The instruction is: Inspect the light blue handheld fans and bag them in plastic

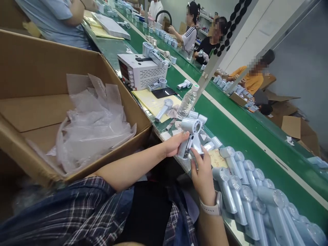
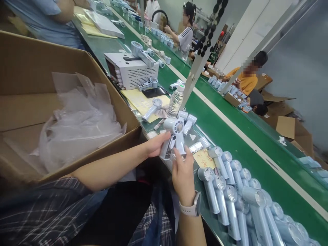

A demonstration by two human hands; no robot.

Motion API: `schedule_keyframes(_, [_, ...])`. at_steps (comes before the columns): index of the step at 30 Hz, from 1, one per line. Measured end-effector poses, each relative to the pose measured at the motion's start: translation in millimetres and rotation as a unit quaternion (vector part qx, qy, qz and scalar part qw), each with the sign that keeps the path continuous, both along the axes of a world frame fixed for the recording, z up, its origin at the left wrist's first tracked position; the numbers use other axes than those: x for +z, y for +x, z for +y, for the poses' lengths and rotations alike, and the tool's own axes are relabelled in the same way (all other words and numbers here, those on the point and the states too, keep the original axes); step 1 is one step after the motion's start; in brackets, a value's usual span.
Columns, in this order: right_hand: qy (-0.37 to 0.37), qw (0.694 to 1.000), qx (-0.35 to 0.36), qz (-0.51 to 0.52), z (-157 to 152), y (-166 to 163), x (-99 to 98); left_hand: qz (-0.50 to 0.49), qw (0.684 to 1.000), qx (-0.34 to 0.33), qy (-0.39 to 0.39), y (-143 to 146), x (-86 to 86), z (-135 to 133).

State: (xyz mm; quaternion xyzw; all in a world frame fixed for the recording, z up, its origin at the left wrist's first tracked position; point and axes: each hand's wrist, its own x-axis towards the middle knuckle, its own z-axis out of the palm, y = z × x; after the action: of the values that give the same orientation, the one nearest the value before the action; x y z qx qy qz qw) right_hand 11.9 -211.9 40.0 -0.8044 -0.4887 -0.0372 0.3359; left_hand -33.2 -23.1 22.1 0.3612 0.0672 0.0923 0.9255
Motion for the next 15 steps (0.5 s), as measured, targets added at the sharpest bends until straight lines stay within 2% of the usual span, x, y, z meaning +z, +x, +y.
schedule_keyframes(2, [-0.019, 0.998, -0.018, -0.052, -4.0, 4.8, -10.9, 0.007, 0.999, 0.047, -0.01, -4.0, -3.7, 4.6])
schedule_keyframes(4, [-0.056, 0.981, -0.13, -0.129, -8.2, 18.7, -18.5, 0.0, 0.998, 0.067, -0.016, -9.2, -6.3, 10.1])
schedule_keyframes(6, [-0.14, 0.942, -0.227, -0.204, -8.4, 33.0, -25.3, -0.017, 0.998, 0.061, -0.02, -14.4, -6.4, 13.6])
schedule_keyframes(9, [-0.25, 0.905, -0.223, -0.261, -1.0, 42.5, -35.0, -0.058, 0.997, 0.031, -0.036, -19.9, -1.8, 14.7])
schedule_keyframes(12, [-0.26, 0.9, -0.21, -0.282, 3.8, 39.3, -41.6, -0.092, 0.994, 0.002, -0.059, -21.8, 3.5, 15.9])
schedule_keyframes(15, [-0.243, 0.9, -0.218, -0.288, -2.4, 35.9, -45.7, -0.121, 0.991, 0.016, -0.06, -21.8, 5.8, 20.2])
